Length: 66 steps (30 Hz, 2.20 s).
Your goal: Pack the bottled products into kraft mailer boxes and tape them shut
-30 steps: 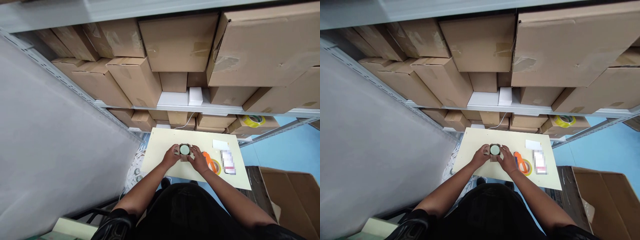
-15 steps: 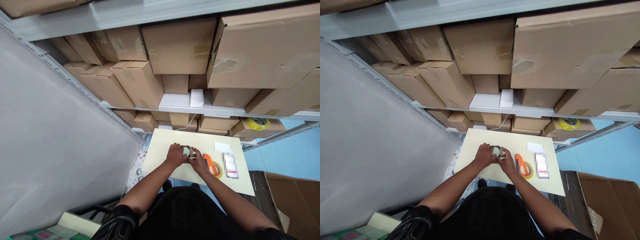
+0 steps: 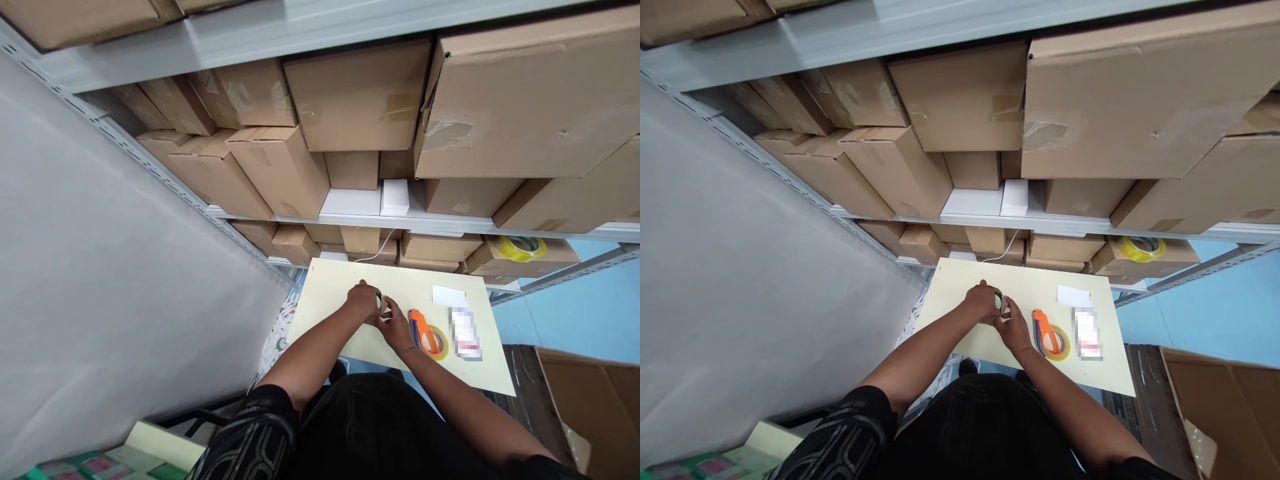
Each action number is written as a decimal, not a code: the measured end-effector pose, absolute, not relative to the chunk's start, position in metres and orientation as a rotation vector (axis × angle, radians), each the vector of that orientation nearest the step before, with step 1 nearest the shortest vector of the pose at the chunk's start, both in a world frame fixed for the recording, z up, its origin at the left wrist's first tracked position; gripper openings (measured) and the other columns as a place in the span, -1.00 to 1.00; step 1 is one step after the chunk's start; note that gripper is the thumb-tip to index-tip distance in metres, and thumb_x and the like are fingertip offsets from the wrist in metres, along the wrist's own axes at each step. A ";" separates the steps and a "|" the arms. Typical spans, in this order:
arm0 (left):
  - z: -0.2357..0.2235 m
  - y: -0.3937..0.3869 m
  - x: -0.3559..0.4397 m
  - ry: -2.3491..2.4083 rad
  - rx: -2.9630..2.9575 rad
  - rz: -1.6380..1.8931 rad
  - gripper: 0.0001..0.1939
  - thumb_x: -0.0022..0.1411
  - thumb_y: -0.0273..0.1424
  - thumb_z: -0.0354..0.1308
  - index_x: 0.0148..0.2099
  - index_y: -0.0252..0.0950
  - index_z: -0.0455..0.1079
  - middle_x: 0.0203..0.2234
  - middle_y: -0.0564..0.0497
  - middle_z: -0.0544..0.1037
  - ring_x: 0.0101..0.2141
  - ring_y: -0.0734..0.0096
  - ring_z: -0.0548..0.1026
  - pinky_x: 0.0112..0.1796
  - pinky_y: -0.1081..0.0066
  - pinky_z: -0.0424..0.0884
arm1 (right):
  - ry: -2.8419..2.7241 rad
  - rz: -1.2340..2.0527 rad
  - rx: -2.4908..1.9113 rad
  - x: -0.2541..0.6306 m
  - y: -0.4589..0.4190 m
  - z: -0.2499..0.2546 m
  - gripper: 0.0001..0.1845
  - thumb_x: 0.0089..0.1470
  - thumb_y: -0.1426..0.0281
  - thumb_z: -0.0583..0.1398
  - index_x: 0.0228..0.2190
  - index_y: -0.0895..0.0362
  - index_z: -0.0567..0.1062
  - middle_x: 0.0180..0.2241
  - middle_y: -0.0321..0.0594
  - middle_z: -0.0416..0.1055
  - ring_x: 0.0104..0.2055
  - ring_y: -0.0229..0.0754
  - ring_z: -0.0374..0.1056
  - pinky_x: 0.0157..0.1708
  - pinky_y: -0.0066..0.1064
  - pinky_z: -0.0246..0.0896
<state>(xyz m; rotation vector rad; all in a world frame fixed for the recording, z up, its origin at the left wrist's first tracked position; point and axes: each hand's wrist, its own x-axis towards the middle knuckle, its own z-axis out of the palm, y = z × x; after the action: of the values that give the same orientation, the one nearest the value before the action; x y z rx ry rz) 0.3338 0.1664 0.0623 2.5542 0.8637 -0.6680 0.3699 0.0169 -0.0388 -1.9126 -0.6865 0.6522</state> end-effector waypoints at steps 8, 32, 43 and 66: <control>0.104 0.160 0.314 0.873 2.590 -0.485 -0.44 0.06 -0.06 0.31 0.02 -0.30 0.49 -0.10 -0.28 0.60 -0.08 -0.12 0.58 -0.11 0.13 0.48 | -0.698 0.666 -2.006 0.365 0.024 -0.034 -0.26 0.00 0.29 0.26 0.23 0.05 0.28 -0.25 -0.22 0.57 -0.26 -0.03 0.55 -0.26 -0.24 0.42; 0.090 0.170 0.194 0.565 0.507 0.443 -0.50 0.17 -0.20 0.19 0.07 -0.41 0.44 -0.24 -0.18 0.65 -0.29 0.19 0.60 -0.17 0.24 0.55 | -0.722 0.797 -1.369 0.370 0.039 0.080 -0.46 0.08 0.06 0.34 0.04 -0.02 0.46 -0.02 -0.12 0.47 -0.01 0.03 0.40 -0.02 -0.10 0.35; 0.104 0.143 0.220 0.356 0.666 0.278 -0.39 0.26 -0.15 0.34 0.27 -0.23 0.30 0.05 -0.23 0.55 -0.08 0.07 0.61 -0.09 0.17 0.47 | -0.485 0.798 -1.206 0.382 0.073 0.139 -0.32 -0.16 0.06 0.50 -0.05 0.00 0.43 -0.22 -0.25 0.51 -0.21 -0.07 0.39 -0.24 -0.28 0.35; 0.117 0.151 0.232 0.311 0.623 0.334 -0.31 0.31 0.13 0.07 0.08 -0.44 0.44 -0.23 -0.26 0.64 -0.43 0.29 0.54 -0.46 0.39 0.31 | -0.541 0.879 -1.052 0.384 0.091 0.171 -0.49 0.03 -0.04 0.30 -0.10 0.01 0.48 -0.18 -0.22 0.52 -0.12 0.00 0.42 -0.10 -0.20 0.37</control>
<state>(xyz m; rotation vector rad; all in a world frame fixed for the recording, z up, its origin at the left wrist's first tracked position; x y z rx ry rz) 0.2322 0.1506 0.1169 0.6229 0.3109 0.3337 0.3840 0.0911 0.1710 -1.0522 -0.5410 0.8791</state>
